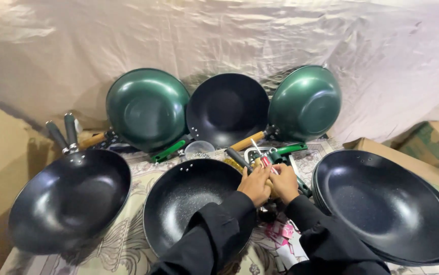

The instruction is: Assembling a handle onto a wok using a screwdriver and screws

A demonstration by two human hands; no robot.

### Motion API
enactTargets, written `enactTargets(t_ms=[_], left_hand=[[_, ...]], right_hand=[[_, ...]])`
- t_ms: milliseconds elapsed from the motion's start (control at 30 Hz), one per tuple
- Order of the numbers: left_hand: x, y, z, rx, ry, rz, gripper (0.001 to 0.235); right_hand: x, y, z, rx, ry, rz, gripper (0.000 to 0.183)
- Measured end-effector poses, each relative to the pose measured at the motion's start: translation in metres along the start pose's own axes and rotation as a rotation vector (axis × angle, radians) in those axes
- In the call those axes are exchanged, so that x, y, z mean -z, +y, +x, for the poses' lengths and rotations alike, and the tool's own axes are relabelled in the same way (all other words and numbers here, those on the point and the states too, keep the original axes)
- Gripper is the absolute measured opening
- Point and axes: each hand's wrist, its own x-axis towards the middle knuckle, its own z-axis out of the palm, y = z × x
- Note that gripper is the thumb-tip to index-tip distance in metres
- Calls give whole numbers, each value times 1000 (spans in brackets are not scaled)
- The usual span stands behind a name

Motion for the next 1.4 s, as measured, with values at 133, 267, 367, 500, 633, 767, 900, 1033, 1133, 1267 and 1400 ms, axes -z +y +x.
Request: enactTargets(t_ms=[133,267,367,500,633,767,900,1033,1133,1267,1400], left_hand=[[2,16,11,12,-115,44,80],[-27,4,26,-99,-50,195,77],[-55,-11,37,-178,87,271,70],[-90,-37,50,-319,383,353,48],[-92,-42,47,-296,385,319,58],[-62,-24,28,-169,333,315,66],[-30,-7,12,173,403,243,82],[-33,-28,6,398,298,138,91],[-18,-25,-10,377,192,108,89],[3,-8,-33,347,56,49,92],[-14,-14,-53,135,54,56,93]], right_hand=[[-20,41,38,-76,-35,-74,39],[-34,68,54,-166,-86,-132,37],[-31,63,48,-192,-109,-159,36],[-34,67,47,-143,-131,-158,50],[-11,38,23,-139,-122,-232,47],[8,11,1,-104,-132,-213,52],[3,10,2,-93,-162,-251,63],[5,-1,-12,-42,-89,-235,64],[8,-10,-22,1,-44,-235,61],[14,-22,-35,61,3,-206,58],[-2,-12,-33,304,200,-228,56]])
